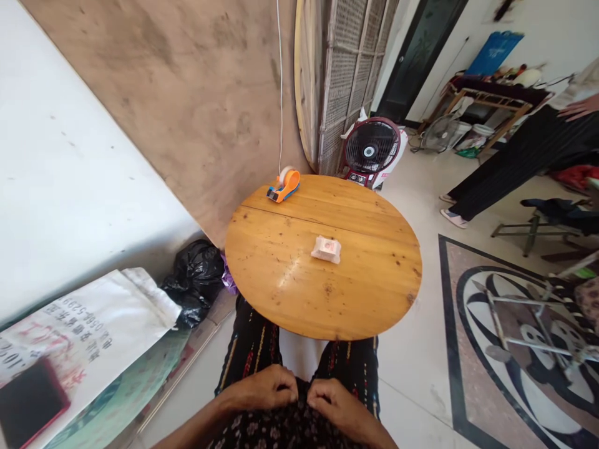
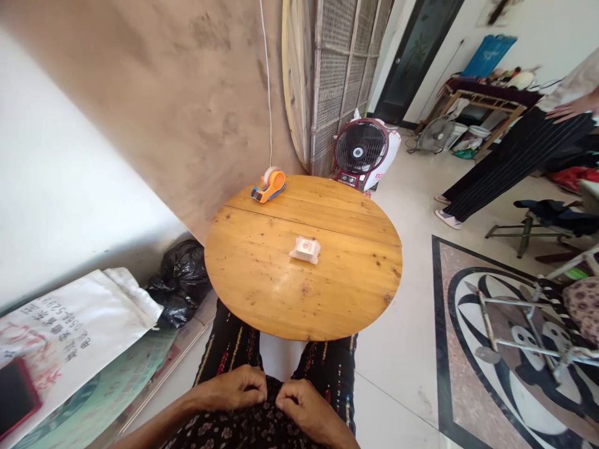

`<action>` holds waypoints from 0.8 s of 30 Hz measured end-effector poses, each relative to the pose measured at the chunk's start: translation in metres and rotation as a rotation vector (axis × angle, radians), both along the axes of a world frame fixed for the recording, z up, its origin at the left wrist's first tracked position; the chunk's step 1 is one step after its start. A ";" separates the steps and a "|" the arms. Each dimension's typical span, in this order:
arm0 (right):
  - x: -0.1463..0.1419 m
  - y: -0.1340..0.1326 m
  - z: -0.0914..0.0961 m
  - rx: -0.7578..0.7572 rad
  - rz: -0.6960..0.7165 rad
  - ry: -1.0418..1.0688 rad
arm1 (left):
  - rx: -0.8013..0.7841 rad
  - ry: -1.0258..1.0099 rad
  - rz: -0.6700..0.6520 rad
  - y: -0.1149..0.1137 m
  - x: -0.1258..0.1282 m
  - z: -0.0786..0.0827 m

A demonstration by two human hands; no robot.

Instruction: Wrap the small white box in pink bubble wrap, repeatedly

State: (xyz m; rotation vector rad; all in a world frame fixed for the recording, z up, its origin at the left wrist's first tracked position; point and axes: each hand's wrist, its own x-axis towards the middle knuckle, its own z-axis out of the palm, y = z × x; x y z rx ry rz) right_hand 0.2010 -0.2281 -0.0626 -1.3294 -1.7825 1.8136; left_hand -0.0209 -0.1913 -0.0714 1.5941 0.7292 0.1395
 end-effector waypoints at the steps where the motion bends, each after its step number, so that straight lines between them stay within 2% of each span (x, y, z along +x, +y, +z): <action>1: -0.001 -0.002 -0.001 -0.002 -0.014 0.010 | 0.005 0.002 0.000 -0.001 0.000 0.003; 7: 0.001 -0.005 0.016 -0.026 -0.180 0.183 | -0.021 -0.105 0.056 0.005 -0.001 0.036; 9: 0.001 -0.005 0.019 0.003 -0.159 0.141 | 0.017 -0.067 0.103 0.007 0.001 0.040; 11: 0.000 -0.006 0.017 0.021 -0.075 0.095 | 0.069 -0.005 0.138 0.006 0.004 0.035; 13: -0.002 -0.009 0.010 0.027 -0.010 0.090 | 0.097 0.015 0.118 0.002 0.007 0.023; 16: -0.004 -0.014 0.001 0.021 -0.007 0.085 | 0.118 0.005 0.075 -0.006 0.012 0.008; 18: -0.006 -0.018 0.000 -0.020 -0.035 0.087 | 0.131 -0.006 0.088 -0.009 0.014 0.008; 22: -0.010 -0.022 0.015 -0.259 -0.200 0.241 | 0.116 -0.069 0.162 -0.005 0.012 0.032; 24: -0.012 -0.019 0.025 -0.310 -0.280 0.323 | 0.077 -0.096 0.212 -0.001 0.010 0.048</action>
